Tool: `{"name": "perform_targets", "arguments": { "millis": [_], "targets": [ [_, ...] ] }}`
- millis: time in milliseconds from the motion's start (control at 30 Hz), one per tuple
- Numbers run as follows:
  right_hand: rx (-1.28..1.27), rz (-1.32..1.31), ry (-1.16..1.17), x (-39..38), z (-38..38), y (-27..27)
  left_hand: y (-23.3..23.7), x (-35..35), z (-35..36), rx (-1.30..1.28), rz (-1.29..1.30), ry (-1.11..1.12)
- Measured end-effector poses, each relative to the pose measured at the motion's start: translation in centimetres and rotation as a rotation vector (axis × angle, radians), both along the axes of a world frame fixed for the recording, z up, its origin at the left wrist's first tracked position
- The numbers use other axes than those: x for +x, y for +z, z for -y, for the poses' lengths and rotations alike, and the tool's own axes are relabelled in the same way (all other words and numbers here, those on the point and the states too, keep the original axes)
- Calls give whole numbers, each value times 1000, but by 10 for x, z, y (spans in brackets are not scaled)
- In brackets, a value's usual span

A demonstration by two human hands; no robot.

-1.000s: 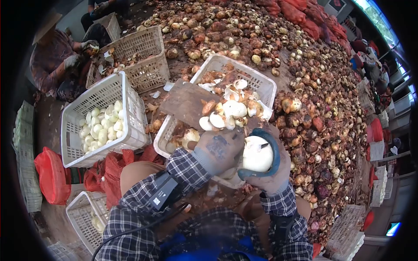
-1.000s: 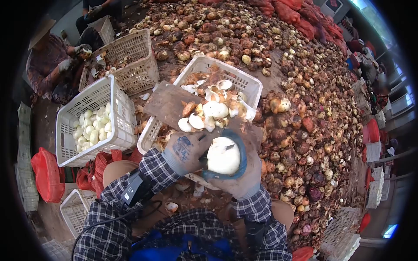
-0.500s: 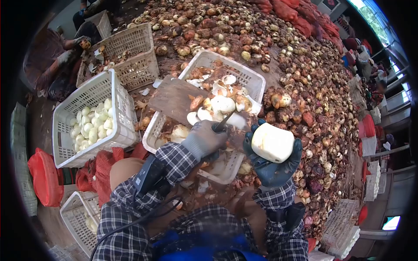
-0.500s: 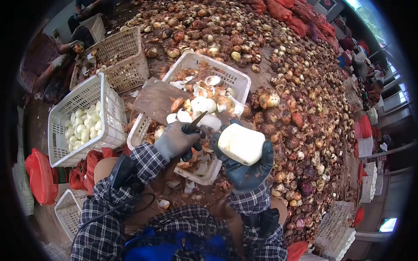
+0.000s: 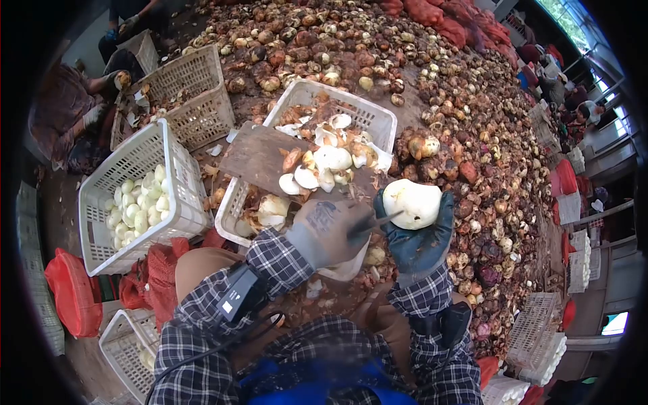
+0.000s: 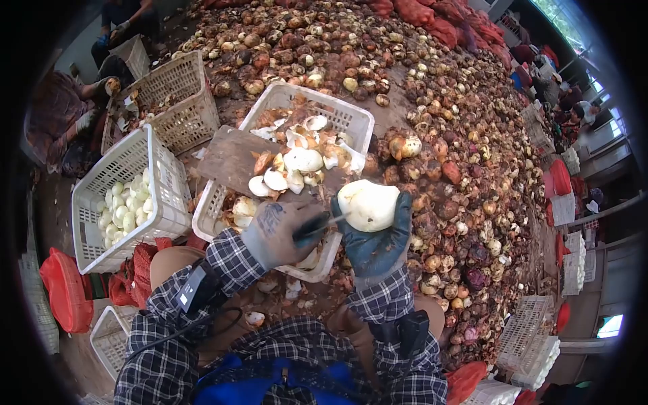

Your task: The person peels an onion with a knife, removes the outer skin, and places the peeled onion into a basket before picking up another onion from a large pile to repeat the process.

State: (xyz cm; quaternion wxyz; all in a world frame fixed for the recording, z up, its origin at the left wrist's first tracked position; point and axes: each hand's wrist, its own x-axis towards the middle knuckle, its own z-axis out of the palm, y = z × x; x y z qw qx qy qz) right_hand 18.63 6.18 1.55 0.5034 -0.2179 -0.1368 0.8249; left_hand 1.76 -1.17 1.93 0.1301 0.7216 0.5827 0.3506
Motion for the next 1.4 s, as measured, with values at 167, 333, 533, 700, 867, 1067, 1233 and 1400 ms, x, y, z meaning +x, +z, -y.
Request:
{"name": "perform_targets", "arguments": {
  "millis": [167, 333, 533, 700, 867, 1067, 1233, 1400],
  "targets": [
    [94, 63, 71, -1, 3, -4, 11, 4, -1, -201, -300, -13],
    [73, 74, 104, -3, 2, -7, 9, 10, -5, -349, -503, -58],
    [14, 11, 106, -5, 4, 0, 7, 0, -3, -200, -581, -179],
    [28, 3, 78, -3, 4, -7, 17, 2, -5, -292, -544, -151],
    [57, -54, 88, -1, 8, 5, -6, 1, -2, -205, -597, -207],
    [55, -192, 117, 15, 4, 7, 19, 4, 12, -85, -79, -112],
    [87, -256, -217, 48, 7, 35, 7, 9, 11, -351, 719, -23],
    [219, 12, -611, 163, 45, 50, -15, -10, 3, -427, 872, 0]
  ]
}}
